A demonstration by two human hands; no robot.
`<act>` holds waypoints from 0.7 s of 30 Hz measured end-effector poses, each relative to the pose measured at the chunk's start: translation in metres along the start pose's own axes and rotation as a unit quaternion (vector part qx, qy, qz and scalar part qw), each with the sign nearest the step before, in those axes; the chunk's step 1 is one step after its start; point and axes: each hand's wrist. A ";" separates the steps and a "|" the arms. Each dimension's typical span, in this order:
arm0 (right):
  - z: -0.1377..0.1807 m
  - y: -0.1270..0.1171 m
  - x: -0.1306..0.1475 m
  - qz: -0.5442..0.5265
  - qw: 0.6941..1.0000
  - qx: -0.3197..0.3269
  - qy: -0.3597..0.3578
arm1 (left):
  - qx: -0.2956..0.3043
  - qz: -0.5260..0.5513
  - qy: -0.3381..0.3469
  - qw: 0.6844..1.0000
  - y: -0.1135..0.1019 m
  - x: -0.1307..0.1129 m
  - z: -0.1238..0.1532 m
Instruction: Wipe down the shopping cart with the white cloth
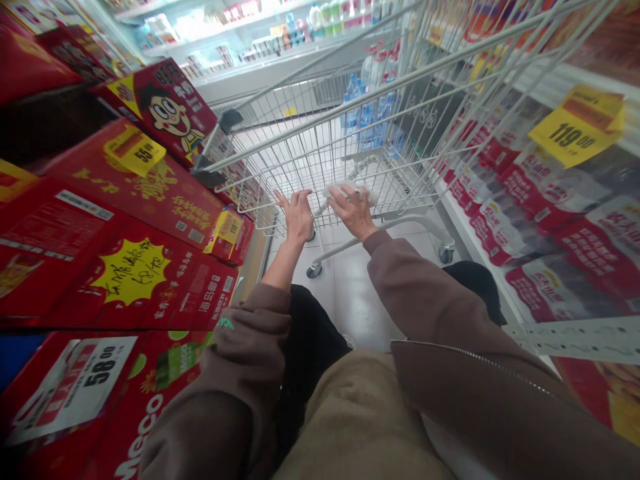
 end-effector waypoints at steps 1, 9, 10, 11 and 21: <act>0.001 0.000 -0.002 0.004 1.000 -0.006 0.007 | -0.001 0.004 -0.003 1.000 0.000 -0.001 0.000; 0.010 -0.005 -0.009 -0.010 0.997 0.063 -0.035 | -0.005 0.016 -0.012 1.000 -0.003 0.003 0.001; 0.008 -0.006 -0.009 -0.009 0.999 0.041 -0.020 | -0.008 0.014 -0.014 1.000 -0.003 0.003 0.002; 0.007 -0.007 -0.009 -0.007 1.000 0.026 -0.006 | -0.010 0.012 -0.014 1.000 -0.004 0.004 0.003; 0.012 -0.016 -0.011 -0.013 0.995 0.084 -0.051 | 0.003 -0.005 -0.008 1.000 -0.016 0.018 0.004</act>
Point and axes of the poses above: each hand's wrist, its own z-axis away from the middle knuckle, its own y-axis out of the palm, x = y × z, and after that the axes turned 15 degrees about -z, right-handed
